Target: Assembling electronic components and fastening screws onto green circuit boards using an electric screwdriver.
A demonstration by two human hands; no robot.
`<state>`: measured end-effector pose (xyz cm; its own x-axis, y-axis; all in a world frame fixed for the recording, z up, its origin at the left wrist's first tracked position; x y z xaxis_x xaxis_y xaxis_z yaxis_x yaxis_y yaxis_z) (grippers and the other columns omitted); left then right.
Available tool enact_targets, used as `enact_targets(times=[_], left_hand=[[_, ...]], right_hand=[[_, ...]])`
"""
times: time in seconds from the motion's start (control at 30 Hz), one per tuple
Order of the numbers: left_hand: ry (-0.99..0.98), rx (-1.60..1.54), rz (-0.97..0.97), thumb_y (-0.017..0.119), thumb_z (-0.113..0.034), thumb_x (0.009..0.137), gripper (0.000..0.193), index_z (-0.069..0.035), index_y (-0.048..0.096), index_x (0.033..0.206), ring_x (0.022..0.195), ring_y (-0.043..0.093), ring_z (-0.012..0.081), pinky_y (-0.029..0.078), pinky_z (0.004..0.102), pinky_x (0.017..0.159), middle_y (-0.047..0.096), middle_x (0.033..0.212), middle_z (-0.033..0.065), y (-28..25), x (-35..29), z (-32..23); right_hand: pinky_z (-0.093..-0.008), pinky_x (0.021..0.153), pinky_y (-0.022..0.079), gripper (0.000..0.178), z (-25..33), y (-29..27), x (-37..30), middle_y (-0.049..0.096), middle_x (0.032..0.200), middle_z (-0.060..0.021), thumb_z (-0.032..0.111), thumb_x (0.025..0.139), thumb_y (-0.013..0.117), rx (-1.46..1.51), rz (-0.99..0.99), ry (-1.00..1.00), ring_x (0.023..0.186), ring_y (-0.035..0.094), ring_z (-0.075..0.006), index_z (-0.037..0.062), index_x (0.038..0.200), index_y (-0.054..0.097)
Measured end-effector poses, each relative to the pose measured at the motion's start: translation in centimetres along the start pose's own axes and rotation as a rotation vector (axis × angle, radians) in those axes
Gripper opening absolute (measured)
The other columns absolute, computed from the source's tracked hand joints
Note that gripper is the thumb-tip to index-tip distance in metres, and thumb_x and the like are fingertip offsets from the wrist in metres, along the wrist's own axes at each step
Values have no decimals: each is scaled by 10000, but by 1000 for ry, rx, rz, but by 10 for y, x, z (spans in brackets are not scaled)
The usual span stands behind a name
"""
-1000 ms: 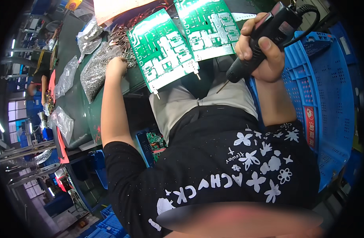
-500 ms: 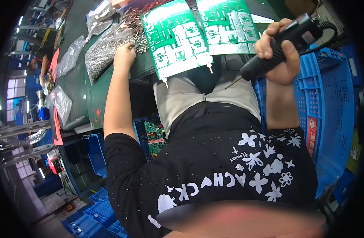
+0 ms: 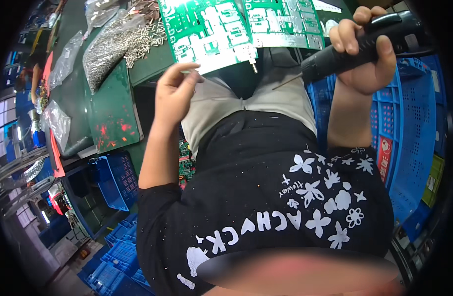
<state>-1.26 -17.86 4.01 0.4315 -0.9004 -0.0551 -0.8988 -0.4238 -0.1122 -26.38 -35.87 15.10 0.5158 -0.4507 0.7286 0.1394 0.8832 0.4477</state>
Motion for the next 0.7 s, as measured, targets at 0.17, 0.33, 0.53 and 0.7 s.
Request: enact_targets(times=[0.17,0.33,0.53,0.7], left_hand=[[-257,-432,275,635,-35,853,216,15,613,1062,712,572,60,416,179,592,658,851,36,56,-21,24],[-114,-137,342,635,-56,857,203,28,626,1042,868,637,106,490,231,785,674,865,43,81,-23,20],[150,332,309,720,-179,791,184,-38,684,902,578,546,119,434,257,540,638,703,78,100,-20,-4],[271,457,225,762,-121,741,155,-30,683,840,571,510,95,409,235,526,612,666,31,104,-19,-12]], right_hand=[[-300,703,395,447,2,8,10,522,1155,-116,236,872,518,89,36,28,739,509,-139,31,1262,436],[-281,692,386,449,10,20,20,557,1065,-100,272,835,557,191,25,81,689,509,-134,10,1189,474],[-286,643,422,389,14,41,13,568,971,-93,266,871,533,142,-140,66,647,532,-137,13,1154,452],[-290,584,459,430,15,49,4,560,1038,-90,274,918,497,-31,-180,30,624,554,-150,32,1251,371]])
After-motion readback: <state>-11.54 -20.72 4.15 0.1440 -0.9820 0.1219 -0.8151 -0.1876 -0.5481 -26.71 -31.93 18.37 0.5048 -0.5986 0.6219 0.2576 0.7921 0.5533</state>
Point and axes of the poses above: each hand's wrist, its own x-axis towards the middle knuckle, its own y-axis out of the palm, z = x × y, the point moved 7 cm from there along x, towards the middle knuckle
